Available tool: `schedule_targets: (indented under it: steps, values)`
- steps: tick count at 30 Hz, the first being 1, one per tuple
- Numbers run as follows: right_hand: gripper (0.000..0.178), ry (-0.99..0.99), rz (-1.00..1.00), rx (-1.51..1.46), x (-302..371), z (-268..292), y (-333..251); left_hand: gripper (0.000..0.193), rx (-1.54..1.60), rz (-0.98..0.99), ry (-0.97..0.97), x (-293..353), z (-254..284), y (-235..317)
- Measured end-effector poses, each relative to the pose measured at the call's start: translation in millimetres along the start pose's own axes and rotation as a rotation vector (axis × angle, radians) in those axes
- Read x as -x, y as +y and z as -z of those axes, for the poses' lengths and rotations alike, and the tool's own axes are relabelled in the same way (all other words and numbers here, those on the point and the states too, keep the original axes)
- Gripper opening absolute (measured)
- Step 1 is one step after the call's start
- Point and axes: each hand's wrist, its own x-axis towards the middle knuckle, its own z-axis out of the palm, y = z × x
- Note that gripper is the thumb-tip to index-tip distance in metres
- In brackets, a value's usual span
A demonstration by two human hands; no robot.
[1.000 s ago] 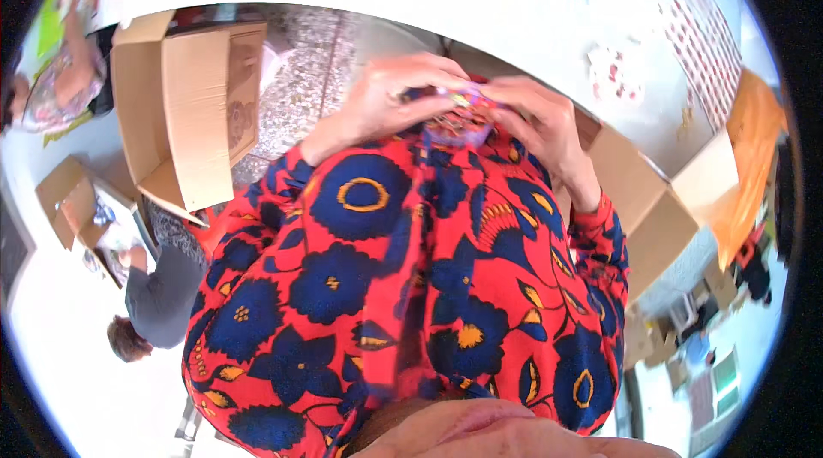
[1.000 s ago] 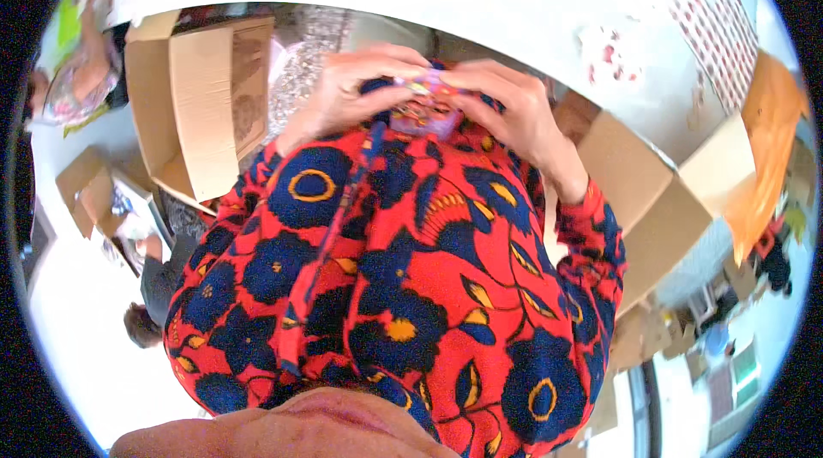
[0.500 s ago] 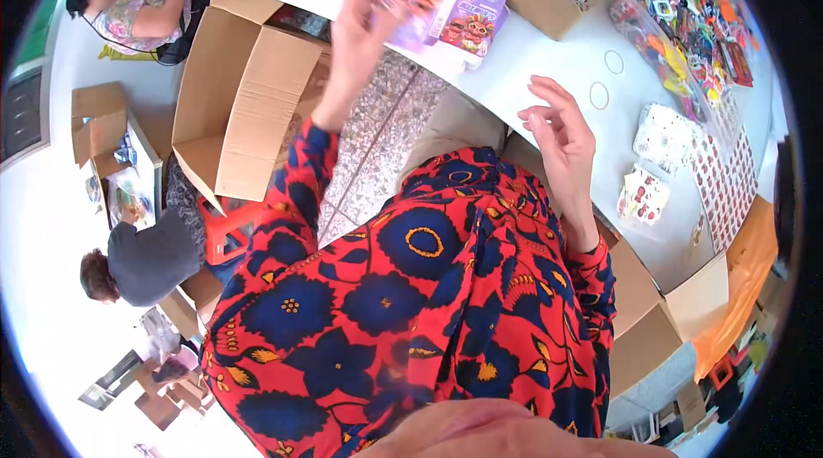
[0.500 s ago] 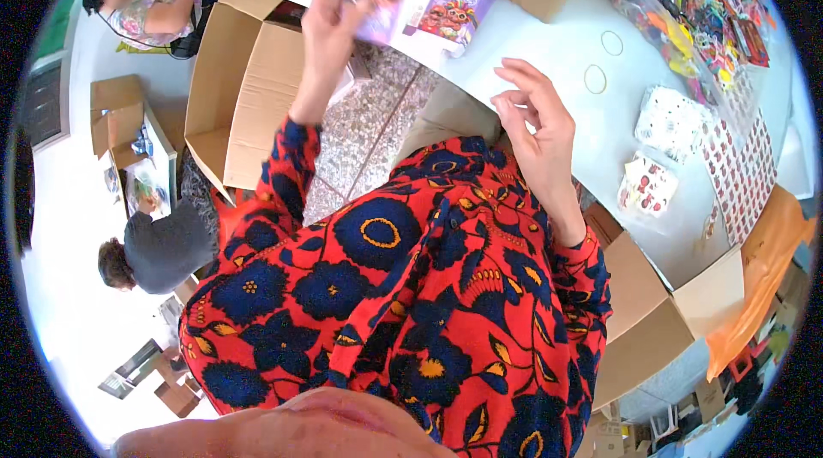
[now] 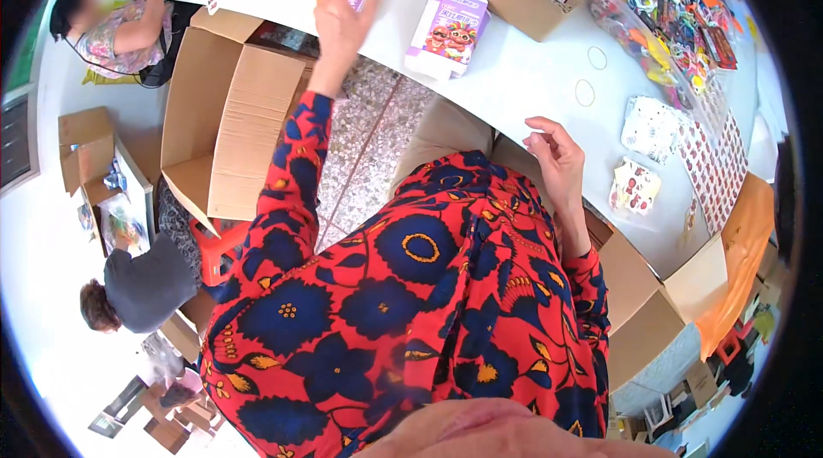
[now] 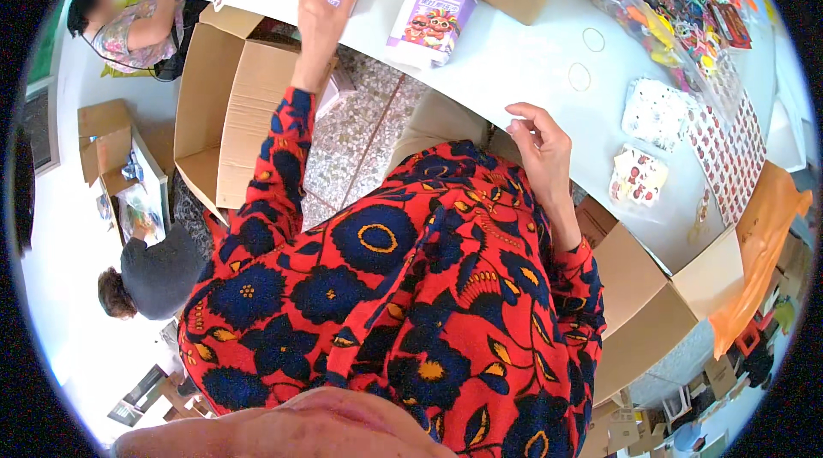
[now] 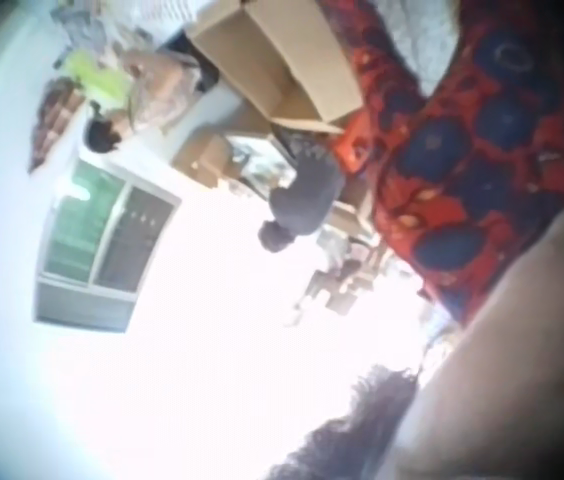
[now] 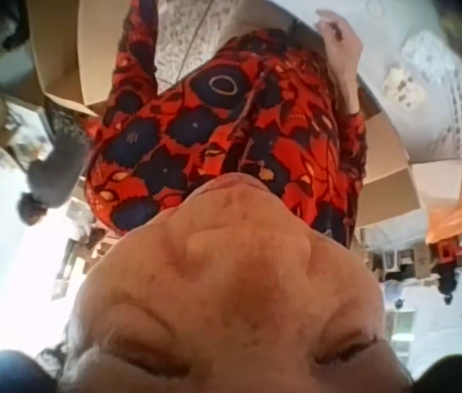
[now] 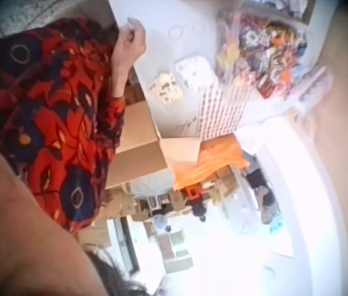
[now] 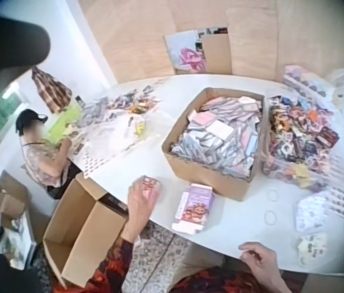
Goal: Packaging small items into containers and applying stickers or rubber bands.
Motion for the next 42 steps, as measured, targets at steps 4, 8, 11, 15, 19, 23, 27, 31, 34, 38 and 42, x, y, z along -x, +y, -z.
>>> schedule_targets:
  steps: [4,8,11,15,19,23,27,31,34,38,42]
  values:
    - [0.02,-0.007,0.029,0.02,-12.0,-8.7,-12.5,0.087,-0.026,0.032,-0.161,31.9,-11.5,80.1]
    - [0.018,-0.014,0.103,0.024,-16.9,-16.8,-25.1,0.107,-0.038,0.148,-0.381,39.7,-32.4,101.4]
    - [0.017,-0.009,0.149,0.05,-15.9,-17.2,-26.3,0.107,-0.103,0.126,-0.411,37.8,-38.7,105.4]
    - [0.016,-0.009,0.145,0.049,-11.7,-11.5,-22.0,0.105,-0.091,0.135,-0.432,34.1,-35.5,105.2]
    - [0.016,0.012,0.116,0.044,-8.1,-4.9,-21.0,0.102,-0.022,0.2,-0.423,28.6,-26.0,110.7]
    - [0.016,0.02,0.108,0.039,-7.0,0.2,-16.7,0.1,0.104,0.269,-0.395,27.8,-8.6,116.4]
    - [0.017,0.021,0.087,0.026,-11.1,2.7,-17.9,0.092,0.484,0.345,-0.299,29.6,7.9,119.3]
    - [0.016,0.04,0.085,0.003,-18.6,9.7,-27.6,0.075,1.273,0.594,-0.536,28.7,29.1,139.9]
    - [0.018,0.039,0.13,0.028,-26.5,17.6,-43.6,0.065,1.715,0.593,-0.664,36.5,30.0,158.6]
    - [0.029,0.036,0.253,-0.223,-32.1,25.0,-66.7,0.067,1.795,0.563,-0.778,49.6,27.5,170.7]
    - [0.033,-0.014,0.349,-0.32,-34.3,29.2,-77.5,0.075,1.885,0.623,-0.906,59.5,27.6,185.6]
